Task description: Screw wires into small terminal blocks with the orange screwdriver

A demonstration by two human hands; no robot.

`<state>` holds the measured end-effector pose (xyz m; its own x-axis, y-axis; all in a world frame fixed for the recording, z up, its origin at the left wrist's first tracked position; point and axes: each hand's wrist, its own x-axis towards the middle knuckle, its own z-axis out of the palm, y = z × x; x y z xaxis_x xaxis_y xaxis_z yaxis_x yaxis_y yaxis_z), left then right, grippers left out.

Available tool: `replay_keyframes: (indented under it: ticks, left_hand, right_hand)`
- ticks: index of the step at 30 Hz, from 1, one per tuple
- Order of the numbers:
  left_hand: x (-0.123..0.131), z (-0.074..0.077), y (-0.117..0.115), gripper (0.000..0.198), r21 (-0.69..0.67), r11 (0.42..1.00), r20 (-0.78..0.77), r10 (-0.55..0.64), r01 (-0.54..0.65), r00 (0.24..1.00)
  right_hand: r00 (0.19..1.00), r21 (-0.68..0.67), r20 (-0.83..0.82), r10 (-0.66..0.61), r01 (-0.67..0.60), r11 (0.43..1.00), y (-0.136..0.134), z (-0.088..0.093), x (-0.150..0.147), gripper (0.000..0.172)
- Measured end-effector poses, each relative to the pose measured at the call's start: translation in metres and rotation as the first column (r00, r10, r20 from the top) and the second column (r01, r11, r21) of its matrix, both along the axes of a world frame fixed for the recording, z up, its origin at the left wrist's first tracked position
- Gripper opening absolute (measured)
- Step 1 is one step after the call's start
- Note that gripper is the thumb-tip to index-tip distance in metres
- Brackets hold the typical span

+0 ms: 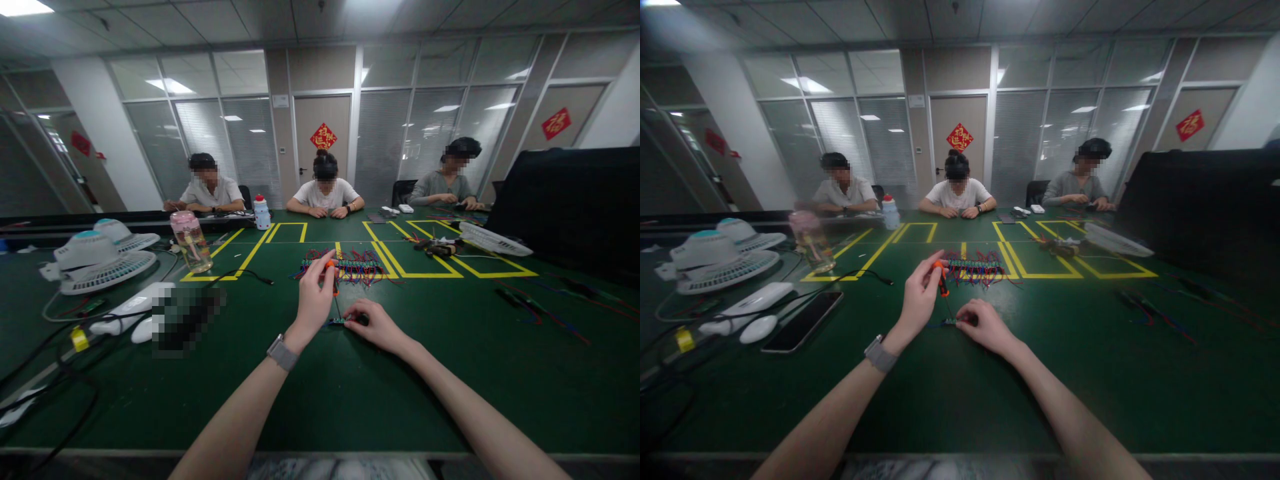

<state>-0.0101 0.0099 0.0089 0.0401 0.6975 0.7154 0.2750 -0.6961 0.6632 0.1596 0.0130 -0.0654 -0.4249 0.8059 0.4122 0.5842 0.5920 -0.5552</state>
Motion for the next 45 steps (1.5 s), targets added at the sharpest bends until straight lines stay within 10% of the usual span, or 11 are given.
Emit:
replay_keyframes:
  ticks: [45]
  left_hand:
    - [0.002, 0.0016, -0.0075, 0.031, 0.063, 0.995, -0.04, 0.077, -0.074, 0.996]
  right_hand:
    - [1.0, -0.023, 0.008, 0.012, -0.012, 1.0, 0.0011, 0.0025, 0.0014, 0.008]
